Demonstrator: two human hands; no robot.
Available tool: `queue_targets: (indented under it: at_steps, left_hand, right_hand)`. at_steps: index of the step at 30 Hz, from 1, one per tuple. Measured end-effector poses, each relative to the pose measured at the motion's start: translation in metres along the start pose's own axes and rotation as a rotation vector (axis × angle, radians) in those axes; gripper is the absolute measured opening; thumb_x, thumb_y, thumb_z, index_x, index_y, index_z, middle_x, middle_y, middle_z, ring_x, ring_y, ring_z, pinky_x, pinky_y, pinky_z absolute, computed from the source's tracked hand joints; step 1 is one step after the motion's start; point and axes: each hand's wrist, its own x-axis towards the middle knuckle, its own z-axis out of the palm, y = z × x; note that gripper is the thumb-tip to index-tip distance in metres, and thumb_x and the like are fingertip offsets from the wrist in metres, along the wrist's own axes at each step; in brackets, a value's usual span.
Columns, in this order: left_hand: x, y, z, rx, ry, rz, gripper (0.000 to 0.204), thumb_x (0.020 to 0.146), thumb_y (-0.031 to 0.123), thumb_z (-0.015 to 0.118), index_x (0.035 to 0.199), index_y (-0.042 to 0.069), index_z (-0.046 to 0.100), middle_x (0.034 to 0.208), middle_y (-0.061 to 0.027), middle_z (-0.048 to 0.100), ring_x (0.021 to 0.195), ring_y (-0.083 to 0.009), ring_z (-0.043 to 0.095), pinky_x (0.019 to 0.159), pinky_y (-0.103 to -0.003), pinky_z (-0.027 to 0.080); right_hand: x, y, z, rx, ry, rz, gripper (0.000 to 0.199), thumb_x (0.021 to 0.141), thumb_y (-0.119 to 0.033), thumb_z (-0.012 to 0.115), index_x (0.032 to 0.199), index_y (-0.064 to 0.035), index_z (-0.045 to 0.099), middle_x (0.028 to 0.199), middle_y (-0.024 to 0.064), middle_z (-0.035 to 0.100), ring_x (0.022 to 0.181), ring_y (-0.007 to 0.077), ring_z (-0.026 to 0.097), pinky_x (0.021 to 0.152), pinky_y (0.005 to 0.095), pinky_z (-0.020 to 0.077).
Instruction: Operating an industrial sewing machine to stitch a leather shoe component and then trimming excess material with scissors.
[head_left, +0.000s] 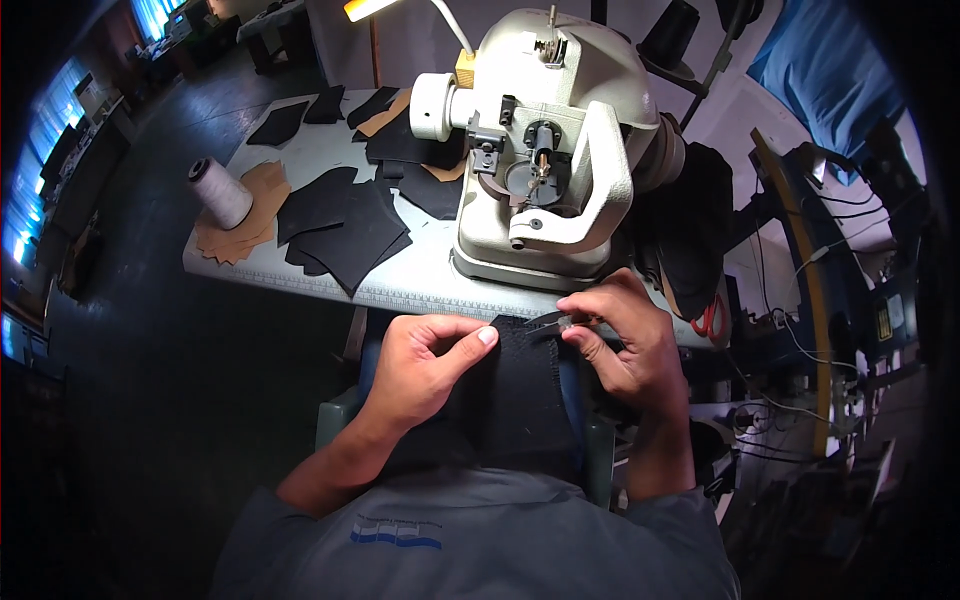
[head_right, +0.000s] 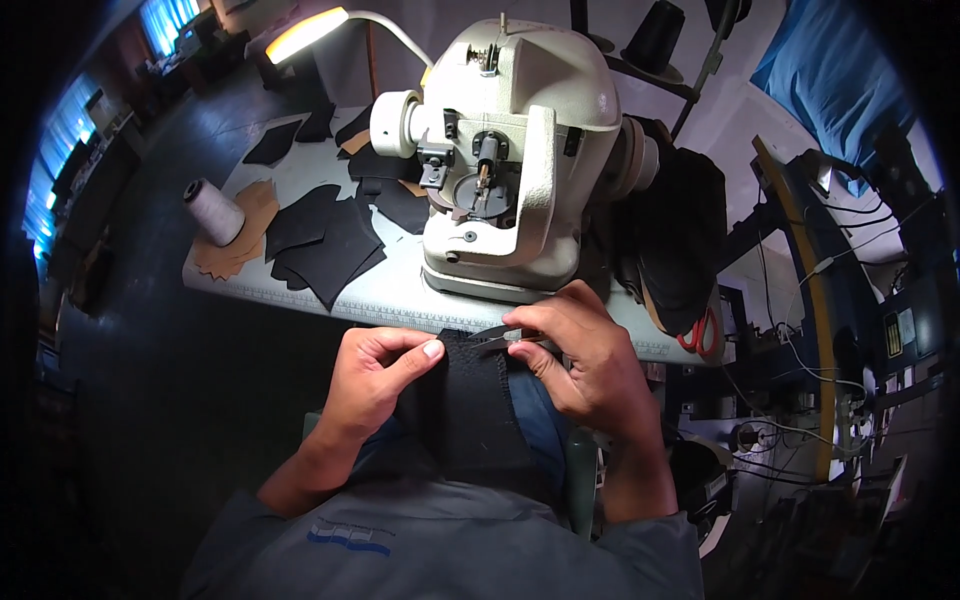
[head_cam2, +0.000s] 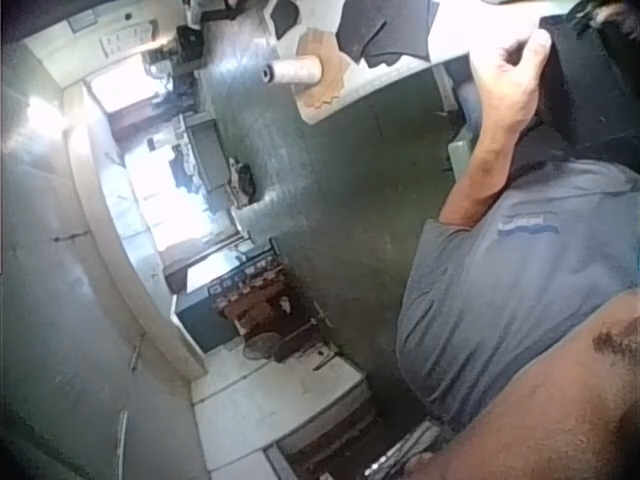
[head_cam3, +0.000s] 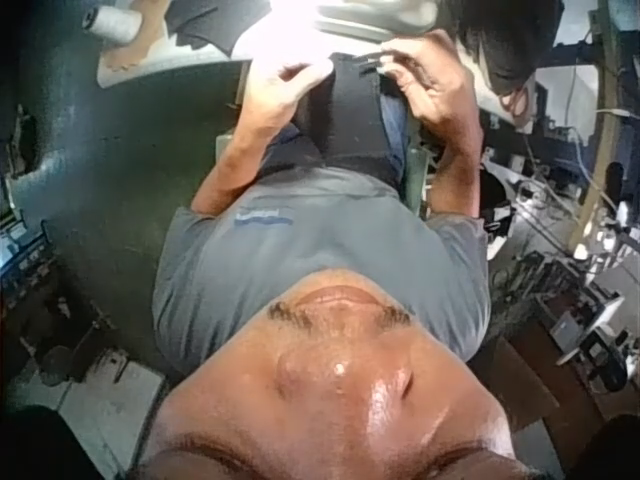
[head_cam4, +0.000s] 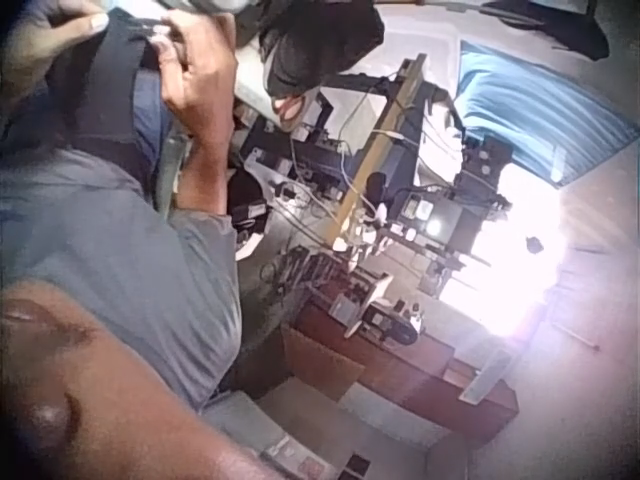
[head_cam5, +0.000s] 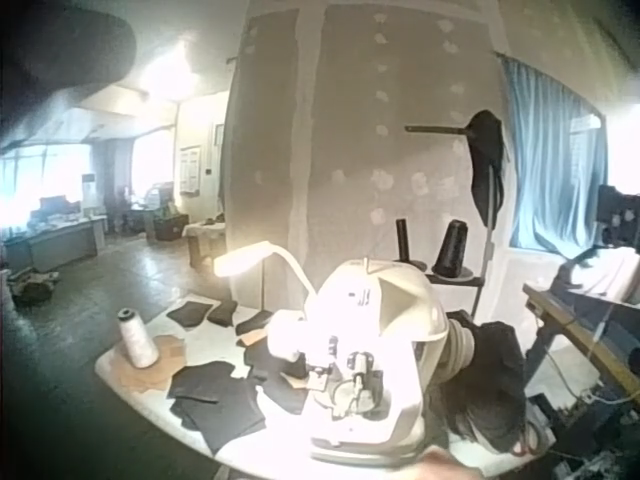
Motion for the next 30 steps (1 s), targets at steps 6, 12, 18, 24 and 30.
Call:
queue_targets:
  at_steps: [6,12,18,24,30]
  left_hand:
    - [-0.002,0.001,0.004,0.020,-0.003,0.020,0.015,0.098,0.007,0.077,0.105,-0.006,0.081,0.087,-0.0022,0.076,0.079,-0.0045,0.063,0.072,-0.020,0.049]
    - [0.001,-0.003,0.005,0.038,-0.016,0.030,0.022,0.098,0.014,0.079,0.106,-0.006,0.080,0.085,-0.0044,0.078,0.080,-0.0054,0.065,0.073,-0.023,0.052]
    - [-0.001,-0.005,0.005,0.040,-0.004,0.035,0.022,0.098,0.014,0.079,0.105,-0.006,0.080,0.085,-0.0045,0.079,0.081,-0.0053,0.065,0.074,-0.023,0.052]
    - [0.002,-0.006,0.006,0.013,0.003,0.013,0.022,0.098,0.014,0.079,0.104,-0.007,0.080,0.087,-0.0051,0.079,0.082,-0.0057,0.066,0.074,-0.023,0.053]
    - [0.000,0.002,0.010,0.177,-0.026,0.127,0.016,0.099,0.008,0.077,0.105,-0.005,0.080,0.087,-0.0039,0.077,0.079,-0.0068,0.066,0.072,-0.022,0.051]
  right_hand:
    - [0.003,0.001,0.005,-0.038,0.023,-0.067,0.026,0.086,-0.008,0.084,0.110,-0.0014,0.075,0.096,0.0120,0.075,0.090,0.0251,0.065,0.080,0.0342,0.0540]
    - [0.004,0.001,0.006,-0.004,0.018,-0.052,0.028,0.086,-0.007,0.084,0.112,-0.0035,0.074,0.099,0.0100,0.074,0.088,0.0281,0.064,0.082,0.0378,0.0529]
    - [0.000,0.015,0.013,-0.003,0.029,-0.118,0.023,0.087,-0.012,0.084,0.106,-0.0013,0.077,0.094,0.0109,0.073,0.083,0.0219,0.065,0.076,0.0330,0.0524]
    - [-0.015,0.049,0.031,0.878,0.814,-0.103,0.054,0.098,-0.049,0.076,0.120,-0.0004,0.069,0.081,-0.0025,0.050,0.077,0.0083,0.041,0.080,0.0276,0.0366]
    - [-0.062,0.040,0.056,0.574,0.224,0.356,0.060,0.080,-0.028,0.096,0.127,0.0016,0.073,0.067,-0.0140,0.031,0.060,0.0000,0.026,0.057,0.0213,0.0194]
